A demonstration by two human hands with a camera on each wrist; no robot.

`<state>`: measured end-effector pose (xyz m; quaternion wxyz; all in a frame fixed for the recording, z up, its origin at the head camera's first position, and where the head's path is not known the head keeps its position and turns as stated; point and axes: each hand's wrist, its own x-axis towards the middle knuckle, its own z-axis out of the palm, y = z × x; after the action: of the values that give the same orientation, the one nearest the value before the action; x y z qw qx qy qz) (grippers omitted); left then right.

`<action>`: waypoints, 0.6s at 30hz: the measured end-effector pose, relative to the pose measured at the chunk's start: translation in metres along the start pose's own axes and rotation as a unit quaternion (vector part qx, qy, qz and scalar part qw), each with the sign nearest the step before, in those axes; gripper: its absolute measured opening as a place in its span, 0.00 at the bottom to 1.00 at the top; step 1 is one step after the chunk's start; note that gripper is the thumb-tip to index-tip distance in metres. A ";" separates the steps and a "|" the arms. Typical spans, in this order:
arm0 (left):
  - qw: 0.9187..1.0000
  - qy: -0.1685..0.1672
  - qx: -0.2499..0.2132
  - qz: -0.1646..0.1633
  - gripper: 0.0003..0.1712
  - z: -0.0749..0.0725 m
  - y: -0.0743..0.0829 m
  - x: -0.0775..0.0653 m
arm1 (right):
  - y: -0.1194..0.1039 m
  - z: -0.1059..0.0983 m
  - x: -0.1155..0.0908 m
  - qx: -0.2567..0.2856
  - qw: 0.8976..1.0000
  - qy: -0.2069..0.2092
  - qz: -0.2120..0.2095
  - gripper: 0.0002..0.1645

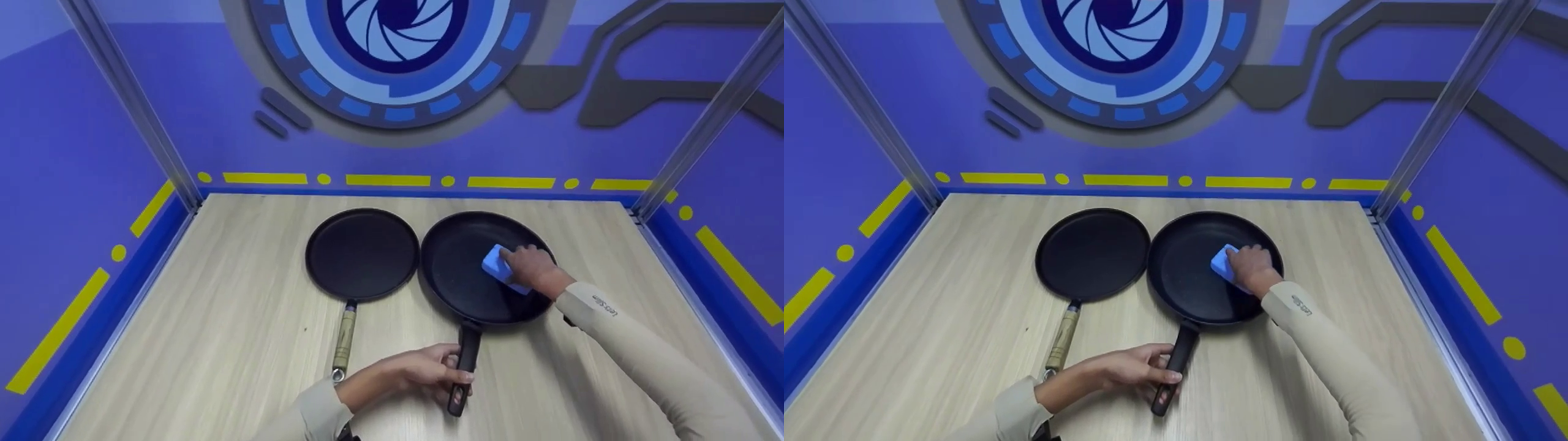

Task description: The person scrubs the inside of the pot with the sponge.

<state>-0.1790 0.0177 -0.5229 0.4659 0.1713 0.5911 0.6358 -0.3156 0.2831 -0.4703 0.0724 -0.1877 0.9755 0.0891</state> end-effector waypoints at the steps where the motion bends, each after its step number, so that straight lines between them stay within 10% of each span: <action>1: 1.000 0.003 -0.001 -0.001 0.09 0.000 0.000 -0.001 | 0.001 -0.001 0.002 0.008 1.000 -0.006 0.003 0.31; 9: 0.999 -0.003 0.017 -0.043 0.09 0.001 0.008 0.002 | 0.001 -0.012 0.009 0.057 0.995 -0.062 0.053 0.41; 18: 0.998 -0.009 0.002 -0.059 0.09 -0.006 0.011 0.001 | -0.042 -0.015 -0.015 0.021 0.998 -0.056 -0.014 0.36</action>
<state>-0.1885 0.0158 -0.5148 0.5077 0.1431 0.5967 0.6048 -0.2879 0.2470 -0.4591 0.1318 -0.1949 0.9688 0.0782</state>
